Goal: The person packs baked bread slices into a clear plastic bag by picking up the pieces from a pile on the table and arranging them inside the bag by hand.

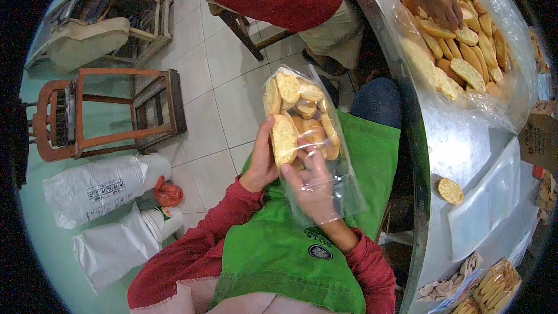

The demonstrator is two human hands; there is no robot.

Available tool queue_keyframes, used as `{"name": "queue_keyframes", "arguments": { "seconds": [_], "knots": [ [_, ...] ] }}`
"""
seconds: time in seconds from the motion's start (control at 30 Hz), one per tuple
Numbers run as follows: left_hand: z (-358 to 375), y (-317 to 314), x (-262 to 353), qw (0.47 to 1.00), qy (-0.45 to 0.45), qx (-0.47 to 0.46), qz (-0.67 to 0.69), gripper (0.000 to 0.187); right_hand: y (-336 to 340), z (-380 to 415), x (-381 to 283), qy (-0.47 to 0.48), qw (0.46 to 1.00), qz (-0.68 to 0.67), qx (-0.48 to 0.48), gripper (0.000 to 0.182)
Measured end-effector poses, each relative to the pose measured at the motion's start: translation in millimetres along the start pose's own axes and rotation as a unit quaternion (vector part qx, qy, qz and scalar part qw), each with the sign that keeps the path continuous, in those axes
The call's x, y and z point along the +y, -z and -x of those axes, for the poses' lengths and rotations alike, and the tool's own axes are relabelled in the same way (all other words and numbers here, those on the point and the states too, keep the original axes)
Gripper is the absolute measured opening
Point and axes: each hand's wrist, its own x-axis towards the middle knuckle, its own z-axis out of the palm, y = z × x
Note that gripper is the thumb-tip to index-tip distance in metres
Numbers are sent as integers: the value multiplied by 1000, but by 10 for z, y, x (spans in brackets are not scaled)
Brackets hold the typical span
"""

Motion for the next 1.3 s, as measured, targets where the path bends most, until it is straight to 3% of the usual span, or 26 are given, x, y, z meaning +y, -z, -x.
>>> {"name": "queue_keyframes", "arguments": {
  "seconds": [0.17,0.37,0.5,0.67,0.8,0.93,1.3],
  "knots": [
    [-52,-10,-112,995,-96,-5,-32,52,-56,9,-98,36,997,-37,49,52],
    [28,-14,-150,997,-50,-53,-22,60,-51,59,-292,-64,995,-44,54,56],
    [92,-87,-102,995,-42,-80,-35,65,-59,83,-287,-48,995,-59,70,56],
    [99,-225,-132,989,-120,-38,-72,66,-33,108,-283,-37,993,-83,78,54],
    [26,-68,-184,996,-67,-58,-28,65,-17,112,-324,-30,994,-85,61,53],
    [19,-68,-203,993,-93,-65,-27,66,35,126,-321,-48,994,-93,32,52],
    [125,-160,-152,997,-60,-33,-23,56,46,126,-346,-55,996,-67,32,48]
  ]
}}
